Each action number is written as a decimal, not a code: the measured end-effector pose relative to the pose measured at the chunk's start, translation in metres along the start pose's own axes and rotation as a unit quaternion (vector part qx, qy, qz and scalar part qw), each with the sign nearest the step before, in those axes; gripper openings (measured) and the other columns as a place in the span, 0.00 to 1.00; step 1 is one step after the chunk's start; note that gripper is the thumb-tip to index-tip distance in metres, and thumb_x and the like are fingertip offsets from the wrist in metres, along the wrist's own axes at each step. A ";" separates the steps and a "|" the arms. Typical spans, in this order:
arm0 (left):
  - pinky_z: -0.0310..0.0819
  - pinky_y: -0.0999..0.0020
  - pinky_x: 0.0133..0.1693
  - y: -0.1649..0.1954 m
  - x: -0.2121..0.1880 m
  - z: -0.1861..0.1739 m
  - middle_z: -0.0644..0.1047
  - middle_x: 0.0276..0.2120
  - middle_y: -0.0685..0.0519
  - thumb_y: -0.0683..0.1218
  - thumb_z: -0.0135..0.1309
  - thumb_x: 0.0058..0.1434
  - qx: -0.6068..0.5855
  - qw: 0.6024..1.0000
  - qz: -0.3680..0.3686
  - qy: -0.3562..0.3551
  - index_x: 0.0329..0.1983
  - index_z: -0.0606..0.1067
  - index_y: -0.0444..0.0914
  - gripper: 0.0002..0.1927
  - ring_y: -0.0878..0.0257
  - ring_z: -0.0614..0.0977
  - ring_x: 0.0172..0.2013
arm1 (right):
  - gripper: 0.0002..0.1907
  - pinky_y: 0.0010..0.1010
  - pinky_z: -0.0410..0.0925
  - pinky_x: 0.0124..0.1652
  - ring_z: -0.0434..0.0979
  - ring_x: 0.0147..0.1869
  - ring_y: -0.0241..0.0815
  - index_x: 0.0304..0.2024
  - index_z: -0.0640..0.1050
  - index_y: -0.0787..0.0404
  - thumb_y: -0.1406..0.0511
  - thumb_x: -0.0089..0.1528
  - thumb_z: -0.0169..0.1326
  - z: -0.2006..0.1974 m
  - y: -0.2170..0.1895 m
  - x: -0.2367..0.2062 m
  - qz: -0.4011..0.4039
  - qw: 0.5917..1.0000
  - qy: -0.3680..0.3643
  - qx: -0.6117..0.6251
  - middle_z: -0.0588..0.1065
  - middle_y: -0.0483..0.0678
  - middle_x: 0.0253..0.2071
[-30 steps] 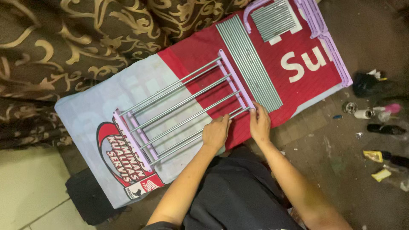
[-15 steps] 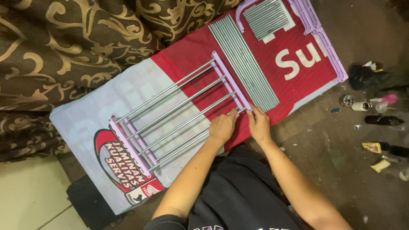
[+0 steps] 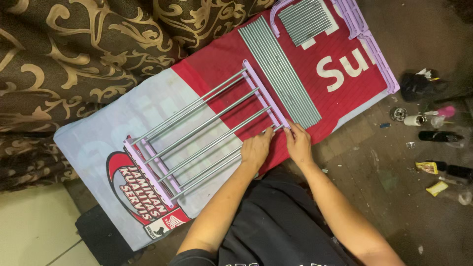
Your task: The person assembles a folding clothes-drying rack on a bed, fitting purple plastic end frames together and inserting metal tubes one by one into the plastic joints, pressing each tube into place by hand and repositioning the frame as it takes shape.
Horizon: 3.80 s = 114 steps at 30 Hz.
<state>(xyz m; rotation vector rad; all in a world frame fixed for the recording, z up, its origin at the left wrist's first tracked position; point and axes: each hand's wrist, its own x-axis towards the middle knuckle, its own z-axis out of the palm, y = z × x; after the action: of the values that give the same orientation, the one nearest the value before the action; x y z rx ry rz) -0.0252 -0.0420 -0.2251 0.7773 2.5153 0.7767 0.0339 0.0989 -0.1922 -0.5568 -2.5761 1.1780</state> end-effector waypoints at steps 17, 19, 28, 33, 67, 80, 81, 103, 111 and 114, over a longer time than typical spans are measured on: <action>0.72 0.40 0.37 -0.014 0.008 -0.001 0.79 0.29 0.36 0.57 0.42 0.73 -0.089 0.995 0.003 -0.038 0.44 0.74 0.40 0.17 0.35 0.81 0.34 | 0.15 0.40 0.72 0.48 0.80 0.50 0.60 0.56 0.77 0.67 0.70 0.68 0.51 -0.001 0.000 0.001 -0.015 1.000 -0.001 0.011 0.78 0.61 0.46; 0.73 0.40 0.36 0.003 0.003 -0.012 0.79 0.29 0.37 0.57 0.41 0.73 -0.029 0.998 -0.033 -0.052 0.46 0.72 0.40 0.17 0.34 0.82 0.34 | 0.15 0.41 0.71 0.49 0.80 0.50 0.60 0.56 0.78 0.67 0.70 0.68 0.51 -0.001 0.001 0.001 -0.014 1.000 0.003 0.012 0.78 0.61 0.46; 0.73 0.43 0.39 -0.016 0.015 -0.011 0.81 0.34 0.34 0.55 0.40 0.74 -0.160 0.983 0.022 -0.089 0.47 0.74 0.41 0.16 0.37 0.81 0.37 | 0.15 0.42 0.71 0.50 0.79 0.51 0.61 0.56 0.77 0.68 0.70 0.68 0.51 -0.003 -0.002 0.001 -0.017 1.000 -0.002 0.007 0.78 0.61 0.47; 0.72 0.41 0.43 -0.040 0.041 0.012 0.72 0.40 0.26 0.55 0.37 0.84 -0.403 0.875 -0.007 -0.267 0.43 0.72 0.34 0.22 0.32 0.73 0.41 | 0.15 0.42 0.71 0.49 0.79 0.51 0.61 0.57 0.77 0.67 0.70 0.68 0.51 -0.004 -0.006 0.001 0.009 1.000 -0.012 0.005 0.77 0.61 0.46; 0.72 0.41 0.37 0.012 -0.005 -0.027 0.79 0.29 0.35 0.55 0.40 0.74 -0.045 0.998 -0.020 -0.045 0.44 0.73 0.38 0.17 0.35 0.81 0.34 | 0.14 0.44 0.70 0.49 0.77 0.51 0.62 0.54 0.78 0.66 0.68 0.68 0.52 -0.002 -0.006 0.000 -0.005 1.000 0.011 -0.027 0.77 0.59 0.46; 0.48 0.71 0.19 -0.041 0.030 0.006 0.59 0.19 0.63 0.59 0.37 0.78 -0.553 0.711 -0.117 -0.419 0.35 0.64 0.44 0.19 0.69 0.57 0.18 | 0.15 0.44 0.70 0.49 0.76 0.50 0.63 0.55 0.77 0.66 0.70 0.66 0.51 -0.007 -0.011 0.003 0.003 1.000 -0.002 -0.026 0.77 0.59 0.44; 0.51 0.71 0.21 -0.039 0.029 0.007 0.60 0.19 0.62 0.59 0.36 0.78 -0.530 0.745 -0.096 -0.393 0.35 0.65 0.43 0.20 0.70 0.58 0.19 | 0.16 0.44 0.70 0.48 0.76 0.50 0.63 0.56 0.77 0.67 0.71 0.65 0.51 -0.008 -0.012 0.003 0.006 1.000 -0.004 -0.024 0.76 0.60 0.45; 0.73 0.48 0.43 -0.019 -0.001 -0.018 0.82 0.36 0.46 0.57 0.40 0.72 -0.188 0.979 0.003 -0.073 0.40 0.77 0.42 0.19 0.43 0.82 0.40 | 0.15 0.45 0.71 0.47 0.77 0.50 0.62 0.57 0.77 0.64 0.67 0.68 0.53 -0.005 -0.009 0.001 -0.032 0.998 -0.017 -0.042 0.77 0.60 0.45; 0.75 0.48 0.39 -0.015 -0.041 -0.045 0.81 0.38 0.47 0.52 0.52 0.67 -0.101 0.992 0.030 0.072 0.45 0.74 0.40 0.11 0.44 0.82 0.40 | 0.29 0.48 0.66 0.58 0.71 0.62 0.62 0.65 0.70 0.71 0.67 0.63 0.60 -0.003 -0.011 -0.010 -0.113 0.992 0.029 -0.052 0.71 0.62 0.58; 0.73 0.51 0.41 -0.028 -0.074 -0.051 0.80 0.38 0.49 0.50 0.58 0.62 -0.070 0.986 0.022 0.151 0.44 0.76 0.41 0.11 0.47 0.81 0.40 | 0.24 0.46 0.63 0.61 0.71 0.64 0.58 0.61 0.74 0.66 0.68 0.62 0.60 0.001 -0.025 -0.017 -0.156 0.981 0.045 -0.109 0.71 0.55 0.61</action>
<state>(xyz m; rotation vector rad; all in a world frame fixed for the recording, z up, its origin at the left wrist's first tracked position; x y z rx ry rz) -0.0052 -0.1257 -0.1880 0.7145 2.6753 1.1500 0.0434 0.0759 -0.1747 -0.2286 -2.6070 0.7588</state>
